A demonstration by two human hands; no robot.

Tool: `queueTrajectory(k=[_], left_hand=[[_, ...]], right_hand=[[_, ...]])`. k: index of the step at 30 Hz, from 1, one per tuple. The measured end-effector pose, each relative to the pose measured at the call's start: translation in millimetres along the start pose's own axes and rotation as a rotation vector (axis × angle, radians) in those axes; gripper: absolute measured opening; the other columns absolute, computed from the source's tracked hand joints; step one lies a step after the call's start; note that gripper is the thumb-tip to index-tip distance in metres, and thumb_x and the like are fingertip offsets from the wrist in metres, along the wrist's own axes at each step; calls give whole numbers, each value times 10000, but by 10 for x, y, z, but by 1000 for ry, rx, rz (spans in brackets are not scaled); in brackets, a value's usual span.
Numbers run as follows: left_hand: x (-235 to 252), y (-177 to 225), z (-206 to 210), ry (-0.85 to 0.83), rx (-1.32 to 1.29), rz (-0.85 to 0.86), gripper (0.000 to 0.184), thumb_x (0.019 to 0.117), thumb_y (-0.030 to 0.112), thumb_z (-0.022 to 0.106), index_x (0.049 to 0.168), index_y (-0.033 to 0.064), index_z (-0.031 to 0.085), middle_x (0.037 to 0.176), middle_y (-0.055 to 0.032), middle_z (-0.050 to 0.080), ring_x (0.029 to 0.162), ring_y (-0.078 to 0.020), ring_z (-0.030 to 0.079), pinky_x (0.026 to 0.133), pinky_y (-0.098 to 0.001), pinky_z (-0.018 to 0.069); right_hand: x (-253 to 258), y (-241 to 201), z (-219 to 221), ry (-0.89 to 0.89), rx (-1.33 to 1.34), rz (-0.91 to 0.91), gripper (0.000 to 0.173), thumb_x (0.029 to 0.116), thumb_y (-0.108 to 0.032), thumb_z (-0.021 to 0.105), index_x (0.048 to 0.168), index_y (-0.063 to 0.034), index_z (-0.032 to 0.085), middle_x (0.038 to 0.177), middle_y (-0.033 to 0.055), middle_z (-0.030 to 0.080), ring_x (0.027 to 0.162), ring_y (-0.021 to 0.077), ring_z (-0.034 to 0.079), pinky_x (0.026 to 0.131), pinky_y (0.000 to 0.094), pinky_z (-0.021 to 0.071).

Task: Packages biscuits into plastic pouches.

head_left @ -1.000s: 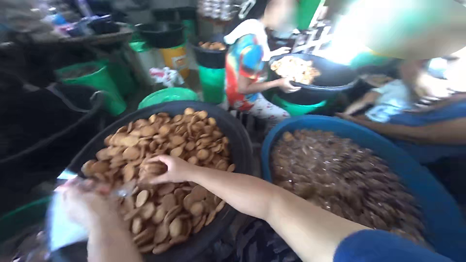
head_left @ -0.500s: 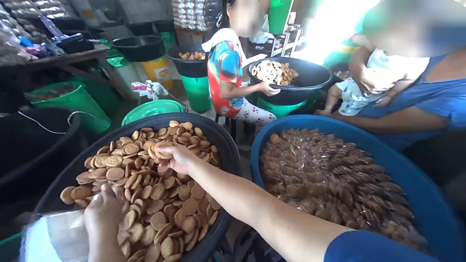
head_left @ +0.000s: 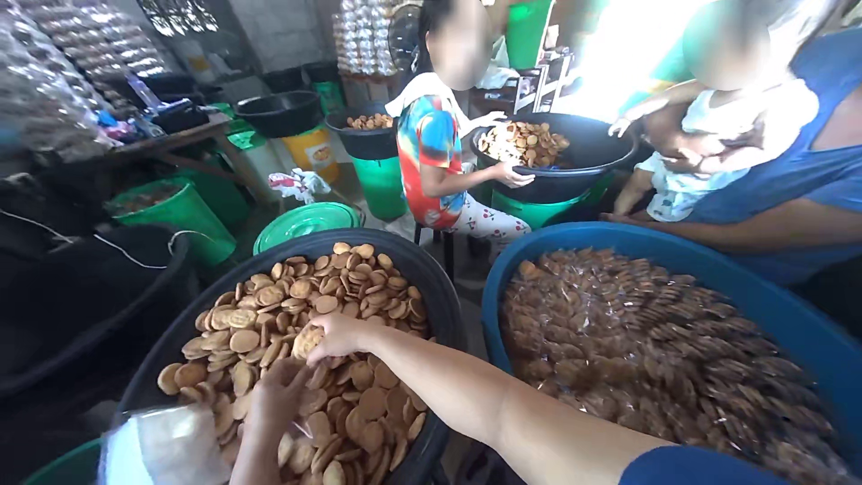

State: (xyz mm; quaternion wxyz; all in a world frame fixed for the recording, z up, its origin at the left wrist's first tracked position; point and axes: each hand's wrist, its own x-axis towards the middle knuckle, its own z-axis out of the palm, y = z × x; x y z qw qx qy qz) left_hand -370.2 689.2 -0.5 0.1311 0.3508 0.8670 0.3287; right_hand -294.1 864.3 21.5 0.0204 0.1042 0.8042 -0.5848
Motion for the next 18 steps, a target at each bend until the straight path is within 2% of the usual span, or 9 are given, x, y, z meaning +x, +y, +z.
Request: queueTrajectory(k=[1,3,5,7,9,10,12,15,18], left_hand=[[18,-25,9,-22,-41,3,293,1056,212,589,1187,-41,659,1015,-188,715,878,-286,700,840,-527,558],[26,-37,-2,-51,-146,-23,375,1121,265,425,1266,-17,625,1060,-156,732,883,-227,736,820,-450,603],[31,-43,-33,-15,-185,-59,459,1139,320,331,1305,-4,611,1095,-168,716,919,-239,737,829,-462,612],[33,-42,-81,28,-120,-72,488,1137,344,340,1315,-14,618,1149,-227,684,1016,-317,700,910,-562,553],[8,16,-94,84,-35,-42,469,1134,318,366,1274,-38,638,1159,-260,674,1087,-356,660,970,-599,474],[-7,39,-86,111,-2,-28,456,1132,306,380,1253,-42,649,1146,-261,679,1095,-362,653,981,-601,454],[-19,59,-51,157,35,-8,437,1128,286,399,1224,-49,662,1103,-263,687,1065,-374,657,962,-608,457],[-19,83,-20,211,52,-5,441,1124,285,415,1211,-64,671,1115,-298,688,1090,-428,664,976,-647,450],[0,66,-33,240,-4,-15,447,1128,293,403,1185,-57,675,1076,-268,690,1049,-373,666,953,-611,464]], right_hand=[[21,12,-15,7,15,23,579,920,-128,756,1429,16,519,1247,253,630,977,295,657,878,456,535],[46,45,-42,23,119,74,546,934,-156,747,1408,2,527,1139,194,653,833,203,638,758,367,544],[41,51,-85,-36,190,94,526,959,-127,715,1427,5,516,1176,199,650,858,198,637,773,362,542],[57,44,-81,-91,180,95,526,961,-120,717,1440,-28,520,1175,195,648,834,195,629,742,356,544],[60,20,-42,-100,189,114,521,959,-134,727,1430,-40,525,1073,168,655,726,152,601,650,303,524],[54,8,-34,-111,197,129,517,965,-133,720,1429,-26,517,1072,167,654,734,148,601,664,298,526],[54,7,-31,-119,203,150,517,963,-126,720,1425,-17,516,1086,167,650,757,149,601,688,300,525],[65,40,-14,-98,257,159,444,975,-177,717,1360,-18,562,966,120,661,685,114,609,632,261,530],[39,31,-50,-88,356,133,435,1001,-139,672,1398,-24,537,1007,135,655,715,129,623,651,271,546]])
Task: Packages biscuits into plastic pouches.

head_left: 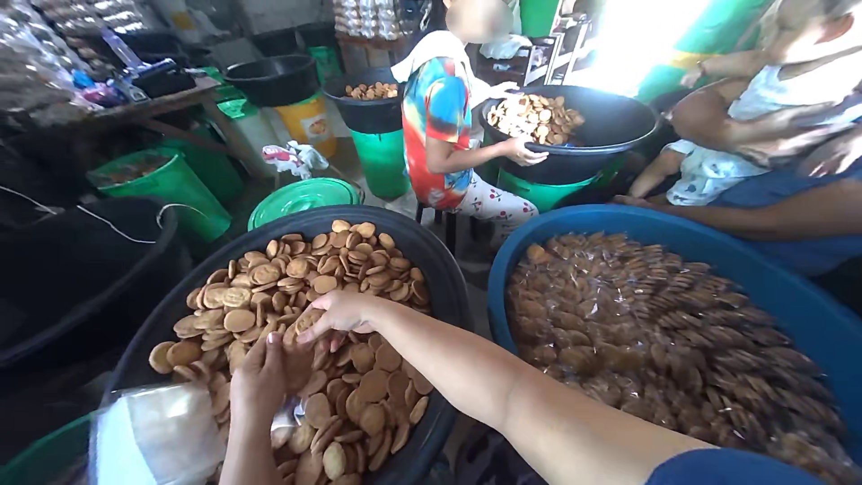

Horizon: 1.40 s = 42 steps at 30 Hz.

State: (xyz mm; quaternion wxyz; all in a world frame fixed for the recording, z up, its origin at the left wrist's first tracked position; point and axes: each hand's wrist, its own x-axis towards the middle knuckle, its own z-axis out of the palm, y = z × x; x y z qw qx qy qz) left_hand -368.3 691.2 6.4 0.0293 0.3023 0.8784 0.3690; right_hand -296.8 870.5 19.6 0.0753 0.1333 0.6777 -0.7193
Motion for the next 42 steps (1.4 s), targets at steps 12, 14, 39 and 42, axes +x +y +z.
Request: queueTrajectory(k=[12,14,39,42], left_hand=[[-7,63,24,-112,-341,-295,499,1130,417,315,1337,82,622,1091,-108,674,961,-169,650,875,-425,528],[-14,103,-12,-103,-444,-342,491,1131,420,305,1335,91,606,1019,-94,664,873,-165,644,801,-407,545],[73,-138,-66,6,-365,-211,424,1083,398,517,1111,40,741,981,-116,720,867,-218,674,823,-456,549],[109,-130,-20,128,-267,-235,538,1081,463,489,937,-13,695,845,-179,656,815,-306,638,797,-551,499]], right_hand=[[59,106,188,229,-455,-132,560,950,-421,737,1303,-23,564,930,186,657,622,215,611,602,372,542],[68,137,189,238,-567,-310,396,1020,-352,652,1146,23,662,956,205,688,779,288,679,737,479,575],[-23,206,379,477,-717,-722,171,986,-142,660,1094,-15,698,936,135,732,853,250,721,810,443,594],[-18,189,491,483,-360,-607,347,988,-167,685,1261,13,570,1006,160,695,792,202,685,745,377,590]])
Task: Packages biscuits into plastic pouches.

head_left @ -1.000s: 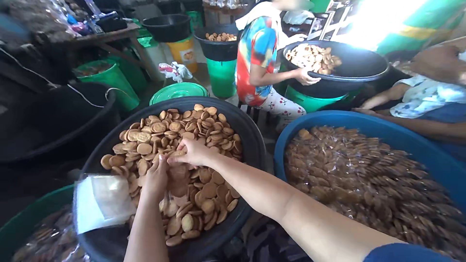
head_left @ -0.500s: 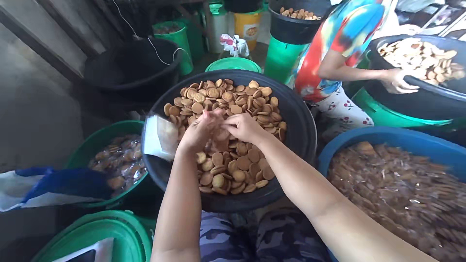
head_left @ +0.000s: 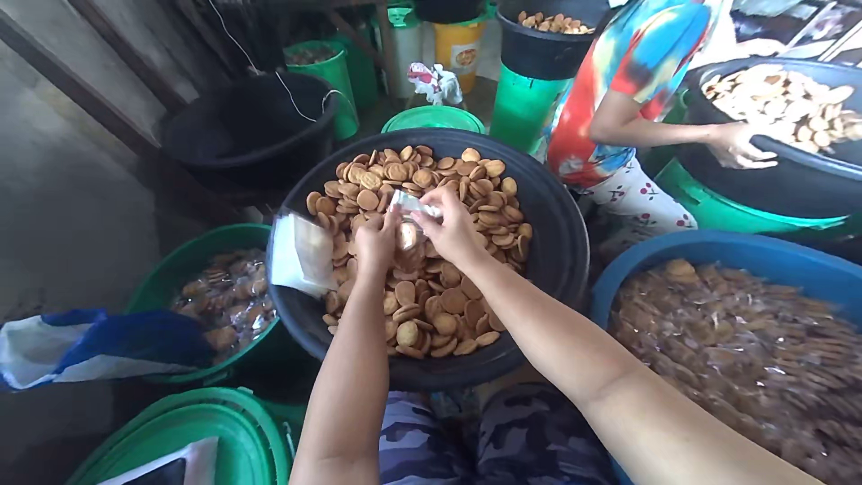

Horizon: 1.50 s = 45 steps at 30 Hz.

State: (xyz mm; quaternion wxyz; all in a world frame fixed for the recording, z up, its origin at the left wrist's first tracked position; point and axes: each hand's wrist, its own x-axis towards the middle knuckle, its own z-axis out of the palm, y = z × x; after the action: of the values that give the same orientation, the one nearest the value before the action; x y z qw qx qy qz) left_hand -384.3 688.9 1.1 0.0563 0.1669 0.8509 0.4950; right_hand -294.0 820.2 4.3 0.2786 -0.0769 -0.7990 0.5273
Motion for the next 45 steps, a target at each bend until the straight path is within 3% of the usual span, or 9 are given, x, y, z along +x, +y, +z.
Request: queueTrajectory(k=[7,10,12,17,19,32,39,42,45], left_hand=[[-107,45,24,68,-714,133,265,1079,296,529,1005,75,654,1028,-50,746,950,-147,710,867,-355,581],[-129,65,70,248,-619,-13,407,1049,437,575,913,63,659,763,-18,658,681,-122,641,677,-343,572],[-172,48,97,232,-746,-157,513,1083,532,404,1005,86,646,677,12,589,547,-81,557,525,-287,517],[-281,-3,213,15,-1029,-107,315,1136,284,273,996,180,535,768,77,573,694,-4,561,674,-198,509],[-269,23,271,44,-809,-91,377,1132,330,307,1253,82,564,1047,-29,651,944,-118,639,861,-346,551],[-290,78,107,-25,-69,295,641,1127,473,216,1271,-27,590,1126,-182,667,867,-206,677,814,-421,566],[-261,3,136,-33,42,256,618,1126,472,241,1252,4,625,1093,-230,660,862,-309,668,822,-544,540],[-213,-9,121,-27,61,262,608,1124,474,261,1254,3,623,1141,-221,662,875,-294,675,823,-527,548],[-173,-40,108,-25,61,287,600,1126,454,278,1261,-26,610,1167,-231,657,900,-293,691,840,-511,568]], right_hand=[[-14,-22,-8,-338,914,829,183,1060,-184,416,953,-164,563,524,-92,342,364,-11,299,348,141,296],[-84,-37,114,-144,554,437,304,1048,-104,498,1317,-98,641,1031,-16,675,848,48,616,749,264,531],[-193,31,277,-109,357,-84,394,1021,-60,544,1402,40,555,1399,175,591,1261,233,591,1065,410,503],[-154,-19,402,5,53,-510,647,826,-28,820,1389,104,532,1344,239,628,1206,305,652,1022,430,553],[-100,-137,189,115,162,-467,574,799,33,819,1314,123,580,1236,247,666,1101,297,682,957,423,581],[-1426,1041,-3197,793,-50,302,571,905,-162,776,1393,1,528,1274,196,629,1059,261,689,883,430,620],[-1876,1804,-3286,610,-682,791,514,923,-433,764,1272,-65,676,1264,258,659,1162,450,641,978,650,499],[-1897,1923,-3380,558,-972,784,691,874,-606,738,1378,-142,641,1500,279,452,1356,479,473,1069,664,420],[-1964,2196,-3609,339,-1044,897,1007,877,-886,361,1656,-263,223,1726,140,121,1580,432,60,1199,745,50]])
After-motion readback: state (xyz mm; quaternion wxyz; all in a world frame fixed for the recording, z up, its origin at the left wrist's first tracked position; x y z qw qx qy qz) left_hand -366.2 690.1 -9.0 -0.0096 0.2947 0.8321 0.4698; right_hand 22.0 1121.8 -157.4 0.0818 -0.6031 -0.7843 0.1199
